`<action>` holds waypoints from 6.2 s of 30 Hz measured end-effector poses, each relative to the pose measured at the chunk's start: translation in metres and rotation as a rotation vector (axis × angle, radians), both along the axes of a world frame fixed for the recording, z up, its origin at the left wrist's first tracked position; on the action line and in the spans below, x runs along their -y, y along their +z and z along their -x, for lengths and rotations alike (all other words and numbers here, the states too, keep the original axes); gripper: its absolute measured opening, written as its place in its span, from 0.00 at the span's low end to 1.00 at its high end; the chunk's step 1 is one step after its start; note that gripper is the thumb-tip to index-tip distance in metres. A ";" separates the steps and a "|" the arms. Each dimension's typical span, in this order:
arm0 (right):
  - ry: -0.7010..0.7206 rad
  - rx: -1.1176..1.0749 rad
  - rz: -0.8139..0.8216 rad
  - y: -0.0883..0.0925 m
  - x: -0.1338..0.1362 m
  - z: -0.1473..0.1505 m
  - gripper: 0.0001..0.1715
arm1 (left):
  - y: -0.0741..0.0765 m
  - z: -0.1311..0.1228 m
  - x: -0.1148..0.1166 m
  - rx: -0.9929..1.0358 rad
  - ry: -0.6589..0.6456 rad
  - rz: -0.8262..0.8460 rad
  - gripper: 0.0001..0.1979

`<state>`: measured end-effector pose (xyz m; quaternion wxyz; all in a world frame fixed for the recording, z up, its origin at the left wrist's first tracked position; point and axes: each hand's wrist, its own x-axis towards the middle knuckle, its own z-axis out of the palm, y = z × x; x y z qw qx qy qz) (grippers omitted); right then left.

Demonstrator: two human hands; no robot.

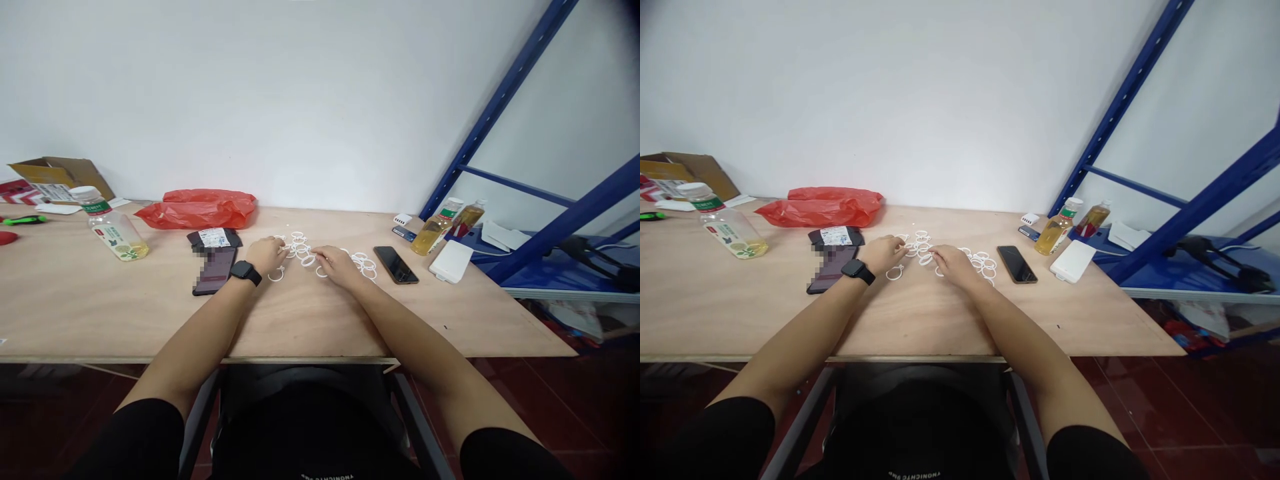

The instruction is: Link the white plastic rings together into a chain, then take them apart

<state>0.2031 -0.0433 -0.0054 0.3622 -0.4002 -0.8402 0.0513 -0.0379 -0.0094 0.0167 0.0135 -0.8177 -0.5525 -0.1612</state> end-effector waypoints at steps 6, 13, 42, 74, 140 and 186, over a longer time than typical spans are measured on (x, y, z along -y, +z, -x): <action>-0.093 0.107 0.026 -0.005 -0.012 -0.014 0.13 | 0.004 0.009 -0.002 -0.128 0.250 0.167 0.40; -0.070 0.245 0.089 -0.011 -0.019 -0.023 0.13 | -0.004 0.010 -0.010 -0.035 0.034 0.389 0.27; -0.090 0.227 0.061 -0.001 -0.007 -0.011 0.10 | -0.026 0.000 -0.012 0.041 -0.141 0.021 0.18; 0.041 0.339 -0.116 0.007 0.005 0.003 0.16 | -0.009 -0.018 0.007 0.235 -0.635 -0.204 0.20; -0.141 -0.037 -0.093 0.000 -0.006 -0.008 0.07 | -0.043 -0.015 -0.012 0.009 -0.138 -0.058 0.16; -0.068 0.020 -0.245 -0.002 -0.002 -0.006 0.11 | -0.013 -0.034 0.013 0.113 -0.624 -0.362 0.13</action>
